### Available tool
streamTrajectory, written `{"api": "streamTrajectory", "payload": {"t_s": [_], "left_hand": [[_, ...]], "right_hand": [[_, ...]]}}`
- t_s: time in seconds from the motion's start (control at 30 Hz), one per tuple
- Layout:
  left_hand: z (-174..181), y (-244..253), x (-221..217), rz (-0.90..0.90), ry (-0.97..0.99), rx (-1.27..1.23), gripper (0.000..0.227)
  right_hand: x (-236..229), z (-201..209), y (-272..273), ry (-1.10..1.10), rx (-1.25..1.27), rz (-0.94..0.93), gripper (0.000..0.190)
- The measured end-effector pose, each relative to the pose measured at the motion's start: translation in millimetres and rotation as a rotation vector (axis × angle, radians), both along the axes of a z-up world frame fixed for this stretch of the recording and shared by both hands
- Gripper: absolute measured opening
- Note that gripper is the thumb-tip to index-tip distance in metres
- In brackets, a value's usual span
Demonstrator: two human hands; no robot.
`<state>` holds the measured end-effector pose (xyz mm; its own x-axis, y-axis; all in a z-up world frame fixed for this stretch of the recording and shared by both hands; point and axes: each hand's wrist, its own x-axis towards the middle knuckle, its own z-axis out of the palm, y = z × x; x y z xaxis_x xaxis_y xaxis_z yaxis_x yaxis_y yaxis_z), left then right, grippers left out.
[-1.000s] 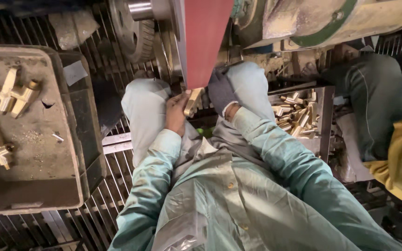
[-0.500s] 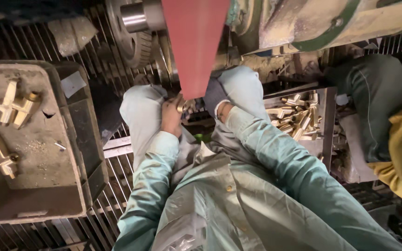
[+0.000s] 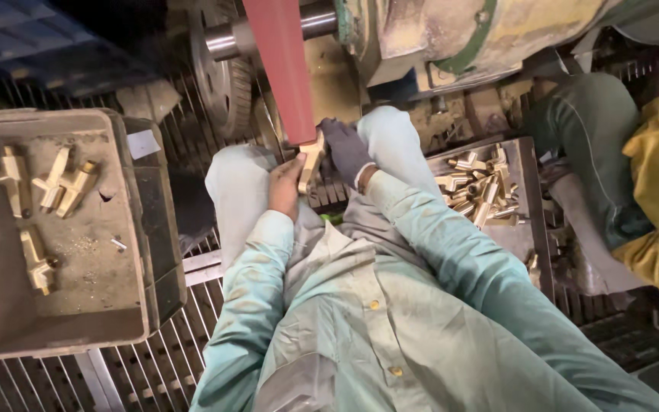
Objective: The person sits at a belt grinding machine and repeatedly presses small brass-colored metal parts against the moving belt to smooth or shape them. They handle the parts one at a time, rotating them to grind different edges, and place finished pieces into a nearby tray.
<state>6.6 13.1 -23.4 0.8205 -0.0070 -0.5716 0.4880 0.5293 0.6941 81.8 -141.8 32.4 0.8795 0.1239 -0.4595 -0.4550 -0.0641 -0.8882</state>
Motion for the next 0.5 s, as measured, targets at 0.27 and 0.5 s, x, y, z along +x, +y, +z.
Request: {"api": "streamTrajectory", "payload": {"t_s": [0.27,0.5], "left_hand": [[39.2,5.4,-11.1,-0.115,-0.395,0.339,0.039],[92.4,-6.2,-36.0,-0.273,-0.504,0.665,0.041]], "right_hand": [[-59.1,73.4,-30.8,0.050,0.499,-0.050,0.041],[-83.5,109.7,-37.0,-0.076,0.301,0.101,0.045]]}}
